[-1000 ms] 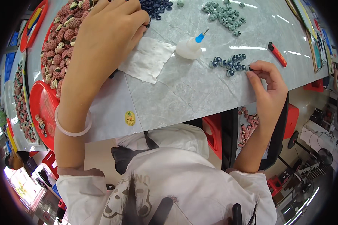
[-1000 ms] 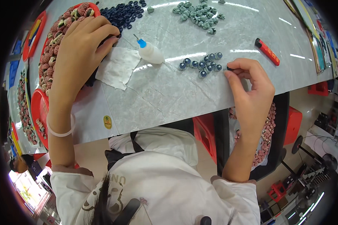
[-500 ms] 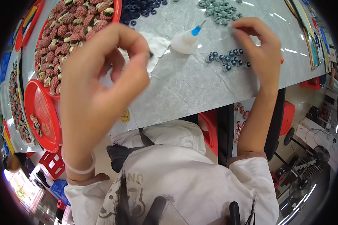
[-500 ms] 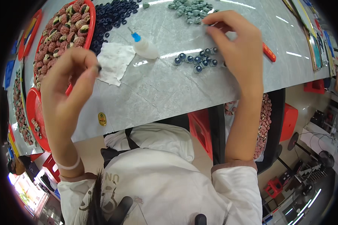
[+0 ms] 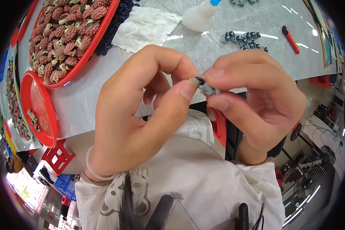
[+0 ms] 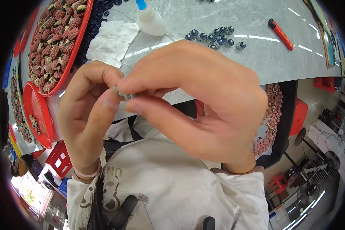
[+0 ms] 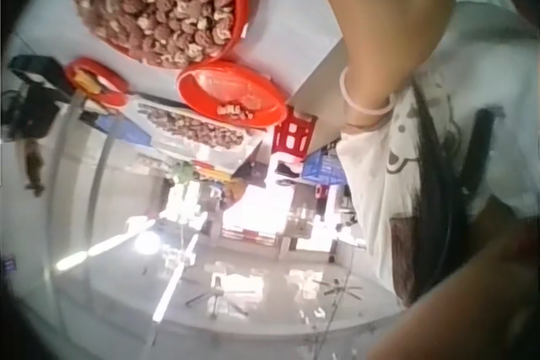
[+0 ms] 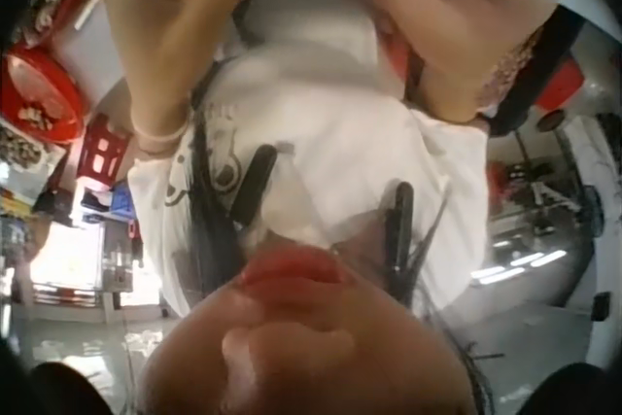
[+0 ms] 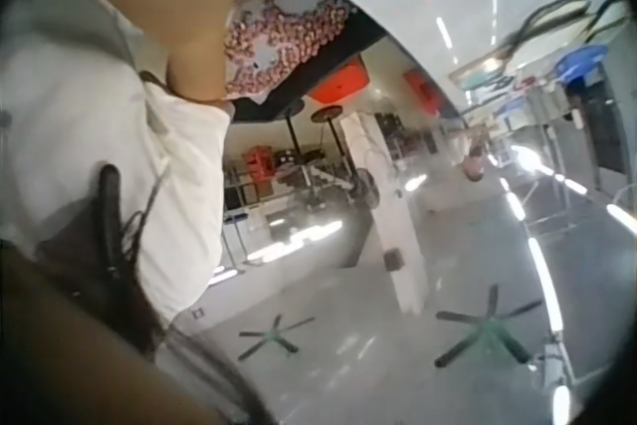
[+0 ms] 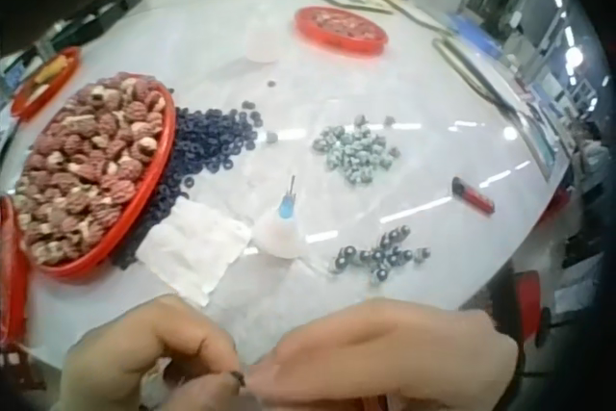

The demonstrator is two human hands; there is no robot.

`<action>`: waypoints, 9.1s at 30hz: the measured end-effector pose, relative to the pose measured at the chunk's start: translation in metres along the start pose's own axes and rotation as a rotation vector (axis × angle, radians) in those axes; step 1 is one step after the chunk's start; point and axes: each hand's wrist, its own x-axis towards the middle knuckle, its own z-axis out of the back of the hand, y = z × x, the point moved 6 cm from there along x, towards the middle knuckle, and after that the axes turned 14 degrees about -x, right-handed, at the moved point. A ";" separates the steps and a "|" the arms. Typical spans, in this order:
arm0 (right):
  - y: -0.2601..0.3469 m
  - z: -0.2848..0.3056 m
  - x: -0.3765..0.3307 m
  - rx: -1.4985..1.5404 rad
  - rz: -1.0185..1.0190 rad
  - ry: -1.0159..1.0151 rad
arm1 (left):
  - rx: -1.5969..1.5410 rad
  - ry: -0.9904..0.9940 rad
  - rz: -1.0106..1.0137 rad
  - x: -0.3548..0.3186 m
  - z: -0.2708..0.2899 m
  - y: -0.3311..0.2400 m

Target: The person assembles small plastic parts by hand, inserting plastic beads into plastic sockets on a workbench.

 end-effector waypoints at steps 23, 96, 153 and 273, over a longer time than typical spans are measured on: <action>0.014 -0.004 -0.008 -0.091 0.235 -0.116 | 0.144 0.209 -0.275 -0.002 0.004 -0.007; -0.048 0.065 -0.009 0.156 -0.394 -0.196 | 1.643 0.019 -0.617 0.099 0.013 -0.030; 0.039 -0.005 -0.004 -0.429 0.403 -0.060 | -0.647 0.117 -0.065 0.004 -0.012 0.012; 0.023 -0.008 -0.006 -0.265 0.260 -0.328 | -0.561 -0.163 -0.067 -0.007 -0.013 0.014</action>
